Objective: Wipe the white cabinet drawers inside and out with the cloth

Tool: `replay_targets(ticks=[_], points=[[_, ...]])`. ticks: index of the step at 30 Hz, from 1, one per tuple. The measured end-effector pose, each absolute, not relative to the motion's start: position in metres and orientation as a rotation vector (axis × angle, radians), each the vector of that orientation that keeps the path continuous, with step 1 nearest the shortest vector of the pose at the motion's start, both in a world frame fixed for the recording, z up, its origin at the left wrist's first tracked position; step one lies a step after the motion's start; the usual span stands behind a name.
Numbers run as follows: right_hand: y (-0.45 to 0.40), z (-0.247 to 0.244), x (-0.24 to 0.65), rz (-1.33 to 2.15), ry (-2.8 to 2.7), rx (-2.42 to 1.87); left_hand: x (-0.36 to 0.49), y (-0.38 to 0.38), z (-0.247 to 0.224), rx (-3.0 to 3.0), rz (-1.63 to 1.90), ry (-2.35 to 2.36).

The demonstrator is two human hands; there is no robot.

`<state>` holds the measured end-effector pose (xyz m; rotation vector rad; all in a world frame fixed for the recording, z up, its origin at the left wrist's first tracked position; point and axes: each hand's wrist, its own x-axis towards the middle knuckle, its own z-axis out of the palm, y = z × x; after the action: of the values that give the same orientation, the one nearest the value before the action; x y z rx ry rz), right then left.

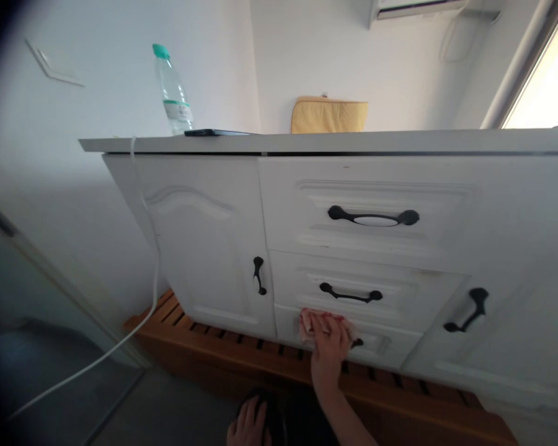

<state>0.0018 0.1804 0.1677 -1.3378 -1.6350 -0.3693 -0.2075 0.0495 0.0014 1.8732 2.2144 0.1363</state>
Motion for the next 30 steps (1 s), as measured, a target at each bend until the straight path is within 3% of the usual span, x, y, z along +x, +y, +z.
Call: replay_targets(ticks=[6, 11, 19, 30], points=[[0.209, 0.176, -0.095, -0.323, -2.1, -1.269, -0.199, 0.054, 0.025, 1.907, 0.167, 2.181], [0.233, 0.164, -0.105, -0.395, -2.514, -0.901, -0.2, 0.05, 0.023, 2.008, 0.156, 2.252], [0.219, 0.18, 0.006, -0.502, -2.52, -0.824, -0.2, 0.051, 0.016, 2.055, 0.182, 2.264], [0.165, 0.172, 0.216, -0.701, -2.295, -1.375, -0.204, 0.046, 0.026, 2.034, 0.171, 2.247]])
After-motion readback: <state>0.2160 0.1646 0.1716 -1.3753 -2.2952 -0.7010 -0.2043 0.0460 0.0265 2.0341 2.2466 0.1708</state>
